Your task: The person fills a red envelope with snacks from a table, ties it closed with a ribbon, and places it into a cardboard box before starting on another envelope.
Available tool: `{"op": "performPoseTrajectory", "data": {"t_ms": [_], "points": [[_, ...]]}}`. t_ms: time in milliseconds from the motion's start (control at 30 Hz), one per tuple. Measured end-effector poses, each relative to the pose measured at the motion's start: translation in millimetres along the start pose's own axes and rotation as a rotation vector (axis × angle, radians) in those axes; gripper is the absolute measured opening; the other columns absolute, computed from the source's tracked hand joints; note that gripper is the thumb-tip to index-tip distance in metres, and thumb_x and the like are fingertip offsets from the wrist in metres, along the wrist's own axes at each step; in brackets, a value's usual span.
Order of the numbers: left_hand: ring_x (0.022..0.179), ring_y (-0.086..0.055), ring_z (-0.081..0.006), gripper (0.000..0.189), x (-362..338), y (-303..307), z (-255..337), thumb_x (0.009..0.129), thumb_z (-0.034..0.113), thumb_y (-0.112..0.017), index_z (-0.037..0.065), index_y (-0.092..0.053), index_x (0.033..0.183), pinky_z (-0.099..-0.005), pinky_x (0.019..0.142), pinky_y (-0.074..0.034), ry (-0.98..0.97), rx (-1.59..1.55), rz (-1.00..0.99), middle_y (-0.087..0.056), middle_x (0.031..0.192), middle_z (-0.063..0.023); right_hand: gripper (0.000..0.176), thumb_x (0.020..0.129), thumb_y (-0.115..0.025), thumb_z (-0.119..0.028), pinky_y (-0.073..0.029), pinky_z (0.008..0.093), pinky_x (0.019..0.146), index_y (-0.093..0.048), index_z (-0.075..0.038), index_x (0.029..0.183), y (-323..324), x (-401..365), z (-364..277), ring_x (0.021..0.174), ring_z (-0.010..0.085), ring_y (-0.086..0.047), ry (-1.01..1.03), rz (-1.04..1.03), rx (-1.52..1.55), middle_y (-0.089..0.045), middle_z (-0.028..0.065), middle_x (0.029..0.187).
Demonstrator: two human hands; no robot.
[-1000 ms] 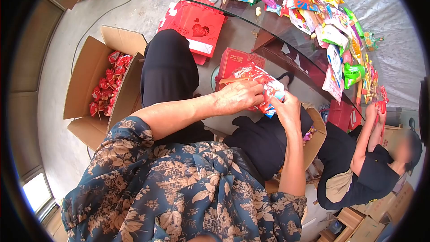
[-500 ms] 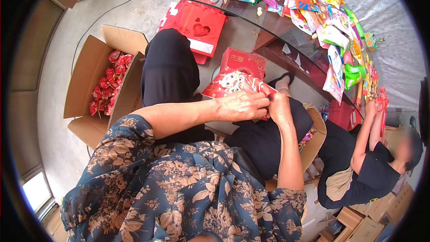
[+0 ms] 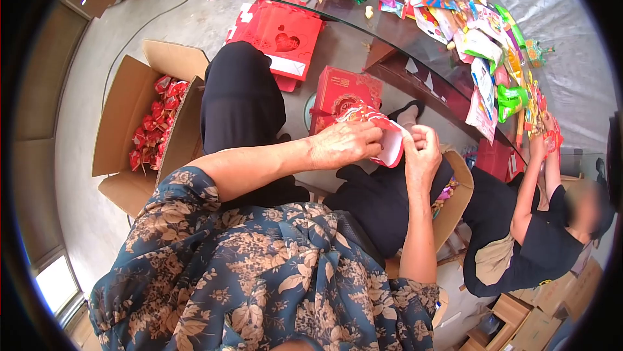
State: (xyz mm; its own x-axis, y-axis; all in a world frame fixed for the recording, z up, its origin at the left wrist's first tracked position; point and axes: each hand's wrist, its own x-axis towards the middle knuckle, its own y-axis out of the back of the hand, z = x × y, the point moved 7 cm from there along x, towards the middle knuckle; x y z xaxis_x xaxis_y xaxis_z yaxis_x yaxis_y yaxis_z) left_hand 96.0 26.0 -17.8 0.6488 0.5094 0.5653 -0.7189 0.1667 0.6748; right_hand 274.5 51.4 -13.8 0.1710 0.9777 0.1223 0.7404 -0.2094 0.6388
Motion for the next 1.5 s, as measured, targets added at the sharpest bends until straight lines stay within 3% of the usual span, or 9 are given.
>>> {"op": "performPoseTrajectory", "data": {"t_ms": [67, 133, 300, 400, 567, 800, 900, 1233, 1500], "points": [[0.092, -0.056, -0.0278, 0.015, 0, -2, -4, 0.076, 0.01, -0.061, 0.004, -0.061, 0.09, -0.0378, 0.075, -0.049, 0.021, -0.001, -0.003, -0.053, 0.093, -0.01, 0.021, 0.08, -0.076, -0.016, -0.05, 0.0336, 0.067, -0.064, -0.004, 0.092, 4, 0, -5, 0.068, 0.018, -0.06, 0.1, 0.089, -0.206, -0.062, 0.0058, 0.085], [0.089, -0.057, -0.0283, 0.016, -2, -2, -5, 0.074, 0.009, -0.064, 0.003, -0.061, 0.089, -0.0383, 0.073, -0.049, 0.042, -0.005, 0.021, -0.053, 0.091, -0.0101, 0.022, 0.079, -0.075, -0.02, -0.049, 0.0396, 0.068, -0.063, -0.004, 0.089, -11, 2, 18, 0.07, 0.0253, -0.061, 0.028, -0.157, -0.362, -0.062, 0.01, 0.085], [0.082, -0.059, -0.0294, 0.016, -5, 2, -8, 0.073, 0.008, -0.065, 0.004, -0.06, 0.088, -0.0396, 0.07, -0.05, 0.096, 0.072, -0.022, -0.054, 0.09, -0.011, 0.016, 0.083, -0.07, -0.015, -0.049, 0.0399, 0.065, -0.063, 0.0, 0.082, -17, 5, 21, 0.068, 0.0281, -0.065, -0.052, -0.15, -0.025, -0.066, 0.0116, 0.074], [0.08, -0.06, -0.0303, 0.014, -8, -1, -12, 0.075, 0.008, -0.065, 0.004, -0.057, 0.086, -0.0408, 0.068, -0.05, 0.117, 0.03, -0.02, -0.054, 0.087, -0.0113, 0.012, 0.084, -0.068, -0.011, -0.049, 0.0352, 0.062, -0.065, 0.0, 0.085, -22, 10, 17, 0.065, 0.0223, -0.065, 0.135, -0.185, -0.207, -0.066, 0.0115, 0.074], [0.08, -0.062, -0.0312, 0.015, -5, 1, -10, 0.076, 0.006, -0.065, 0.003, -0.054, 0.085, -0.0424, 0.068, -0.051, 0.121, 0.042, -0.059, -0.053, 0.085, -0.0122, 0.015, 0.087, -0.068, -0.013, -0.048, 0.029, 0.061, -0.066, 0.001, 0.087, -23, 19, 32, 0.063, 0.0097, -0.06, -0.042, -0.206, 0.015, -0.066, 0.0083, 0.069], [0.083, -0.062, -0.0326, 0.017, -10, -1, -26, 0.075, 0.004, -0.065, 0.004, -0.056, 0.089, -0.0433, 0.068, -0.051, 0.238, -0.012, -0.068, -0.053, 0.087, -0.0128, 0.022, 0.092, -0.064, -0.023, -0.045, 0.0286, 0.059, -0.067, -0.001, 0.091, -31, 31, 35, 0.063, 0.0085, -0.054, -0.072, -0.354, -0.036, -0.061, 0.0019, 0.068], [0.084, -0.063, -0.0318, 0.019, -8, -3, -30, 0.074, 0.003, -0.064, 0.004, -0.059, 0.092, -0.0428, 0.069, -0.052, 0.232, 0.018, -0.053, -0.054, 0.089, -0.0123, 0.025, 0.095, -0.061, -0.025, -0.048, 0.0289, 0.063, -0.066, -0.001, 0.101, -18, 47, 14, 0.068, 0.0115, -0.061, -0.059, -0.264, 0.133, -0.063, 0.0032, 0.077], [0.086, -0.063, -0.0279, 0.014, 2, 5, -36, 0.076, 0.005, -0.066, 0.005, -0.058, 0.088, -0.0396, 0.065, -0.052, 0.293, 0.014, 0.007, -0.054, 0.087, -0.0095, 0.031, 0.084, -0.059, -0.001, -0.051, 0.0375, 0.085, -0.06, 0.003, 0.115, 14, 169, -41, 0.093, 0.0312, -0.064, 0.441, 0.118, -0.29, -0.063, 0.0201, 0.112], [0.082, -0.057, -0.0241, 0.013, -1, 1, -55, 0.076, 0.007, -0.069, 0.007, -0.057, 0.081, -0.0342, 0.065, -0.053, 0.336, 0.015, 0.065, -0.053, 0.083, -0.006, 0.022, 0.081, -0.067, -0.003, -0.049, 0.0436, 0.085, -0.062, 0.0, 0.103, -6, 238, -14, 0.094, 0.0366, -0.061, 0.406, 0.184, -0.519, -0.061, 0.0196, 0.1]]}}
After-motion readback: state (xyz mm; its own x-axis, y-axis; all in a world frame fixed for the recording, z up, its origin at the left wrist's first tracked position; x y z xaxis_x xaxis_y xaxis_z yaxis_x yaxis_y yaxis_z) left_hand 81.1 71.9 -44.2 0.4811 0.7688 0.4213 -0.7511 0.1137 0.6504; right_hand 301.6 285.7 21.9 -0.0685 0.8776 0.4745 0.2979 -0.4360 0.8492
